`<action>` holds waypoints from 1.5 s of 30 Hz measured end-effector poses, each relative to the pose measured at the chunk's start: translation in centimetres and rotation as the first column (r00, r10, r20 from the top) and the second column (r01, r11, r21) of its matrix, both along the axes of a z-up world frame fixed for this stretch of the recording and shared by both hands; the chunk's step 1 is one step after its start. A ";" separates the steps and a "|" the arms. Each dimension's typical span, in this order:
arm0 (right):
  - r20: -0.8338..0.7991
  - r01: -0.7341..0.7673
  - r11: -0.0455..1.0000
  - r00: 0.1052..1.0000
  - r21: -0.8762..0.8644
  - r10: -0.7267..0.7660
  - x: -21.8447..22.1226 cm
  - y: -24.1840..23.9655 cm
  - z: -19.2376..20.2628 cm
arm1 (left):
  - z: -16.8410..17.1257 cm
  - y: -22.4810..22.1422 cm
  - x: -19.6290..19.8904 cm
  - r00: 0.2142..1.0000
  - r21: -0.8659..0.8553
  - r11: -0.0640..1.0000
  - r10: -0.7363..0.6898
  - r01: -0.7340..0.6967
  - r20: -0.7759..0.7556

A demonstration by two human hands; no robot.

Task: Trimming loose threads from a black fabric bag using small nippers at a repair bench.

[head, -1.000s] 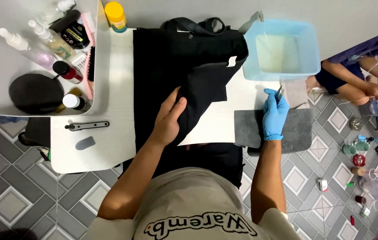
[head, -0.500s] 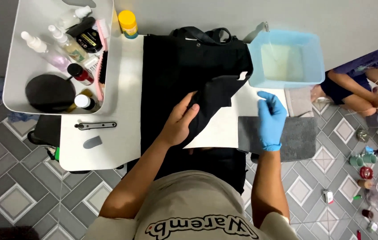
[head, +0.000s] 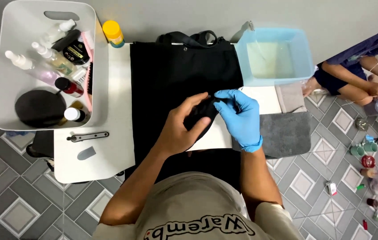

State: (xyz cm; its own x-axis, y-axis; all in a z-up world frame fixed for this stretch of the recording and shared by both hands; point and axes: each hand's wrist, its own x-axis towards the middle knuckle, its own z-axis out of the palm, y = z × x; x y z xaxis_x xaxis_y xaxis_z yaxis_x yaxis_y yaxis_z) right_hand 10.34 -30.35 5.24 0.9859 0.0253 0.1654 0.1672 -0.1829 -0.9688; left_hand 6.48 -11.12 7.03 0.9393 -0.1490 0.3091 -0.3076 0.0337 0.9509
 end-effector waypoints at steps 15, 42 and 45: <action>0.194 -0.004 0.973 0.980 -0.231 0.050 -0.1 -2.1 3.1 | 2.4 -1.6 1.7 0.923 0.274 0.930 0.139 -0.246 0.360; -0.313 -0.034 0.961 0.942 0.276 0.123 11.1 4.0 -11.0 | -8.5 3.1 11.1 0.988 0.127 0.987 0.116 -0.103 -0.099; -0.274 -0.071 0.961 0.950 0.268 0.146 10.7 4.3 -10.6 | -9.2 3.3 11.4 0.994 0.054 0.995 0.090 -0.086 -0.069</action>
State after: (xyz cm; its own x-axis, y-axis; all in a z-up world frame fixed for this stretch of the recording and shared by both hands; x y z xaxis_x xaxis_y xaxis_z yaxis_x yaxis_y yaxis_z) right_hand 21.01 -26.09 -5.31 0.9853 0.1297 -0.1107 -0.1213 0.0770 -0.9896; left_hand 17.86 -7.78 -2.22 0.9688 -0.0789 0.2349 -0.2385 -0.0395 0.9703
